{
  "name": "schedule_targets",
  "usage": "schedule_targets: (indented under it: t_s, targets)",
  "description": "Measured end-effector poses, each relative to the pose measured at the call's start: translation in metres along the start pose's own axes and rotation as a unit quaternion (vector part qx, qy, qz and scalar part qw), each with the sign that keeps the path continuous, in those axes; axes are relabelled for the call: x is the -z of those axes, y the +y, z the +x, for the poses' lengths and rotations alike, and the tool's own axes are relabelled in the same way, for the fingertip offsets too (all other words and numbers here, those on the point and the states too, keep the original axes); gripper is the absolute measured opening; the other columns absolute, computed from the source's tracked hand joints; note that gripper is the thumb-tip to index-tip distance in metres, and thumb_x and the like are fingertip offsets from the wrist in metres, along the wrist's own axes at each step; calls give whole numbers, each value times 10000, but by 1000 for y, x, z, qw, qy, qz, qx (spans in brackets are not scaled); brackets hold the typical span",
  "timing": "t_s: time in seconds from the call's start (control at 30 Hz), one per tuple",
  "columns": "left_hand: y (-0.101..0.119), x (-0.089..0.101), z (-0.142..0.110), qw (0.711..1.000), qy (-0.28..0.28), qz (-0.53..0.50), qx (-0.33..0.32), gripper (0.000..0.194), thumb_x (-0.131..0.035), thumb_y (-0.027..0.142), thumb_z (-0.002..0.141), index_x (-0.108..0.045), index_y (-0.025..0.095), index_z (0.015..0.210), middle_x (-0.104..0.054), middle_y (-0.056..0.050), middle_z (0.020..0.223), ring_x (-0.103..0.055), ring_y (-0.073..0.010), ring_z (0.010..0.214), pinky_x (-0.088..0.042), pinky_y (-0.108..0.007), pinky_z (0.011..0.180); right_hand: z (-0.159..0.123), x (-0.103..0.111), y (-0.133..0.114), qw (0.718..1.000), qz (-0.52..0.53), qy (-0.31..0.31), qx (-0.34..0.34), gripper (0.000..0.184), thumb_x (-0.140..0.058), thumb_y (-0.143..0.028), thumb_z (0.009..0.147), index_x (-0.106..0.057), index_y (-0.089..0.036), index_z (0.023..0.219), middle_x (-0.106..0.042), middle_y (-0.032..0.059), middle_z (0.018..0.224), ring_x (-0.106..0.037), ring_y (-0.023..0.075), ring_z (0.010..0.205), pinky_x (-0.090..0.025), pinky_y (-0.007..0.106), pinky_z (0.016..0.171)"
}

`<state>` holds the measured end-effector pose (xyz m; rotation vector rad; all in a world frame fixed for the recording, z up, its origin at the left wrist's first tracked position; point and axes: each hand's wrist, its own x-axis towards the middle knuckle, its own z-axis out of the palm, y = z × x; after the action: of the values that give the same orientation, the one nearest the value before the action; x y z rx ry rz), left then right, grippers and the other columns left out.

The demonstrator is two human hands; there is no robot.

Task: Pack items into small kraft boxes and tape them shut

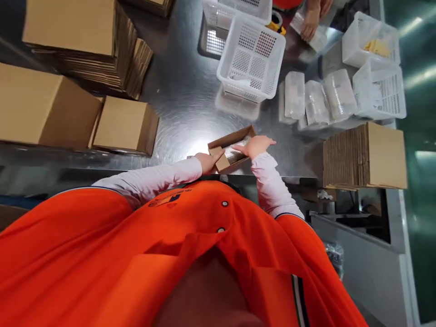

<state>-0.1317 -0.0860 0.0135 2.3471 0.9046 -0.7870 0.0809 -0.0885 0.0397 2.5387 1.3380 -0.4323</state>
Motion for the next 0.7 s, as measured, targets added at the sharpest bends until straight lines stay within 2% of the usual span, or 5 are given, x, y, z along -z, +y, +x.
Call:
schedule_targets:
  t_s: [0.23, 0.37, 0.47, 0.6, 0.7]
  targets:
    - [3, 0, -3, 999, -12, 43, -28, 1173, -720, 339, 937, 93, 156, 1762, -711, -254, 1341, -695, -375, 1261, -527, -365, 966, -35, -4, 2, 993, -42, -87, 72, 711, -947, -357, 776, -724, 12, 1341, -625, 384, 1421, -567, 538, 1385, -381, 725, 1156]
    - [10, 2, -3, 999, -18, 21, -20, 1172, -735, 313, 939, 80, 151, 1765, -719, -243, 1338, -710, -371, 1240, -534, -367, 965, -41, -9, -7, 989, -23, -111, 93, 1070, -885, -622, 808, -519, 36, 1568, -412, 415, 1614, -385, 542, 1545, -324, 721, 1211]
    - [10, 6, -15, 999, -25, 32, -15, 1162, -747, 268, 933, 51, 150, 1769, -707, -248, 1363, -705, -372, 1249, -532, -374, 969, -34, -17, -28, 987, -40, -156, 6, 1410, -885, -764, 705, -256, 9, 1704, -138, 424, 1715, -211, 591, 1600, -179, 821, 1210]
    - [-2, 27, -49, 1000, -3, 16, 16, 1177, -750, 392, 914, 7, 86, 1762, -752, -235, 1262, -722, -390, 1188, -544, -377, 925, -23, -27, -56, 968, -89, -216, -92, 1299, -839, -667, 817, -135, -87, 1743, -5, 379, 1746, -184, 550, 1623, -120, 795, 1235]
    - [-7, 46, -63, 994, 47, -5, 103, 1210, -705, 510, 916, 46, 65, 1752, -757, -231, 1229, -735, -384, 1141, -540, -363, 890, -21, -26, -60, 974, -69, -203, -73, 1361, -867, -704, 764, -164, -53, 1732, -31, 423, 1723, -200, 579, 1607, -143, 820, 1211]
